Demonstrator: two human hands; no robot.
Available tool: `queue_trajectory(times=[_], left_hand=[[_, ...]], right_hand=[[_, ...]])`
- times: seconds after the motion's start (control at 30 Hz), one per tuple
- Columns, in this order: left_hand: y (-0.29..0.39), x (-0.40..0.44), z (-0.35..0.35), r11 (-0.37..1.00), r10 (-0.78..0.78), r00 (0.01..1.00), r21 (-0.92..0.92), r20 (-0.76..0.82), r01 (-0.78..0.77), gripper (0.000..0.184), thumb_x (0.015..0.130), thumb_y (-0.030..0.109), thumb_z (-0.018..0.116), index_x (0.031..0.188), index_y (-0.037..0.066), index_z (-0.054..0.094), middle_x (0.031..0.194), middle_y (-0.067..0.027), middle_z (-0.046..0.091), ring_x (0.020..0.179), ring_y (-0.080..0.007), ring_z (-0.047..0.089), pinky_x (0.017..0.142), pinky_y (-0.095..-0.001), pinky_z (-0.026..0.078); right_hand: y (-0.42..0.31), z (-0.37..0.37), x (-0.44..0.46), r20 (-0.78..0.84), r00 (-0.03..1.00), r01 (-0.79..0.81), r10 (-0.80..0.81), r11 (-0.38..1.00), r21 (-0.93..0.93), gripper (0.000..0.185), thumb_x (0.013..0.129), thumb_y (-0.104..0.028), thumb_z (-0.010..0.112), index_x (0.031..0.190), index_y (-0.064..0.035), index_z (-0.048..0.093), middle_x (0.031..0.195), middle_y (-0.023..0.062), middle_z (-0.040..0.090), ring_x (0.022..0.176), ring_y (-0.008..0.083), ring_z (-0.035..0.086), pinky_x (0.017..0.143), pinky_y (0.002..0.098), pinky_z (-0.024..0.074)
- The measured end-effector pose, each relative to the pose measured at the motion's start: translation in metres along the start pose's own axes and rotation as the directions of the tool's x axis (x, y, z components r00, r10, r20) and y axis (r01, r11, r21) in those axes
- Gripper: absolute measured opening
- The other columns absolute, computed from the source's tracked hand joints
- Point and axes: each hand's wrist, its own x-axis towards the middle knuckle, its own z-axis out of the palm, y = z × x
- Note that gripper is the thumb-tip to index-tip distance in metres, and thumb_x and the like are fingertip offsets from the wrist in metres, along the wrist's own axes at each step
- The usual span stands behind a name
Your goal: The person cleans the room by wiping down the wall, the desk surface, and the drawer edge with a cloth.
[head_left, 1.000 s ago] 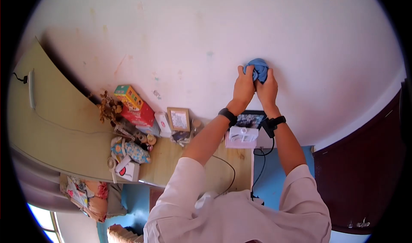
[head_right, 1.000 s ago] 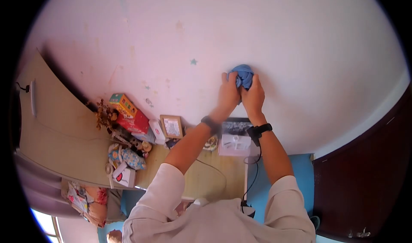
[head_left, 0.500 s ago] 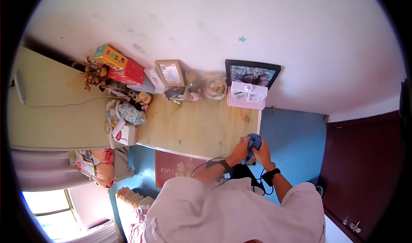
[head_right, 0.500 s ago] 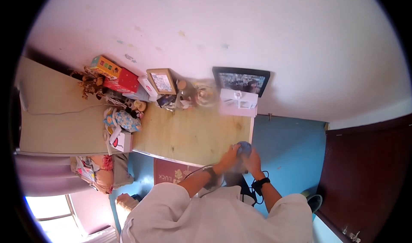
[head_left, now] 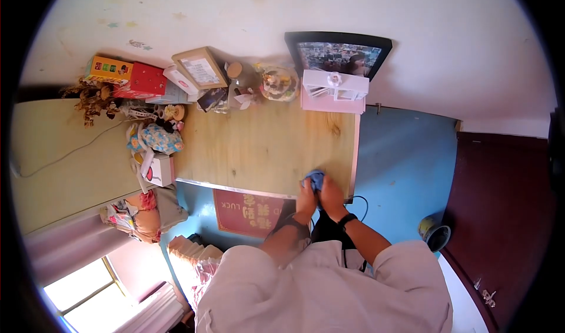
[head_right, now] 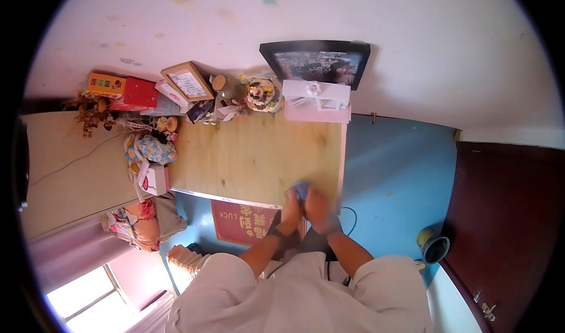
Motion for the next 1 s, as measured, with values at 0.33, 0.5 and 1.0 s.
queue_trajectory(times=[0.33,0.5,1.0], left_hand=[[0.017,0.085,-0.045,0.994,-0.01,0.995,0.108,-0.096,0.02,0.045,0.081,0.01,0.059,0.121,0.007,0.038,0.115,-0.0296,0.048,0.092,-0.0515,0.056,0.076,-0.0575,0.046],[0.026,0.105,0.017,0.968,0.22,0.971,0.145,-0.098,-0.205,0.045,0.082,0.012,0.057,0.122,0.01,0.037,0.119,-0.0311,0.044,0.082,-0.0515,0.058,0.069,-0.0574,0.049],[-0.024,0.036,-0.035,0.966,0.205,0.96,0.12,0.189,-0.23,0.047,0.084,-0.002,0.052,0.125,0.007,0.031,0.118,-0.0289,0.041,0.087,-0.0477,0.06,0.069,-0.0502,0.054]], right_hand=[[-0.055,-0.014,0.077,-0.122,0.991,0.062,-0.056,0.997,0.041,0.035,0.083,-0.026,0.058,0.109,-0.005,0.045,0.09,0.021,0.063,0.076,0.043,0.061,0.064,0.0533,0.0482],[-0.009,-0.034,0.082,-0.083,0.985,-0.157,0.154,0.987,-0.03,0.037,0.083,-0.026,0.06,0.111,-0.0055,0.045,0.09,0.0209,0.063,0.08,0.0428,0.061,0.065,0.053,0.0471],[-0.069,0.005,0.007,-0.013,0.93,-0.367,0.367,0.93,0.0,0.039,0.084,-0.024,0.059,0.115,-0.0061,0.042,0.099,0.0234,0.062,0.084,0.0468,0.06,0.068,0.0548,0.0461]])
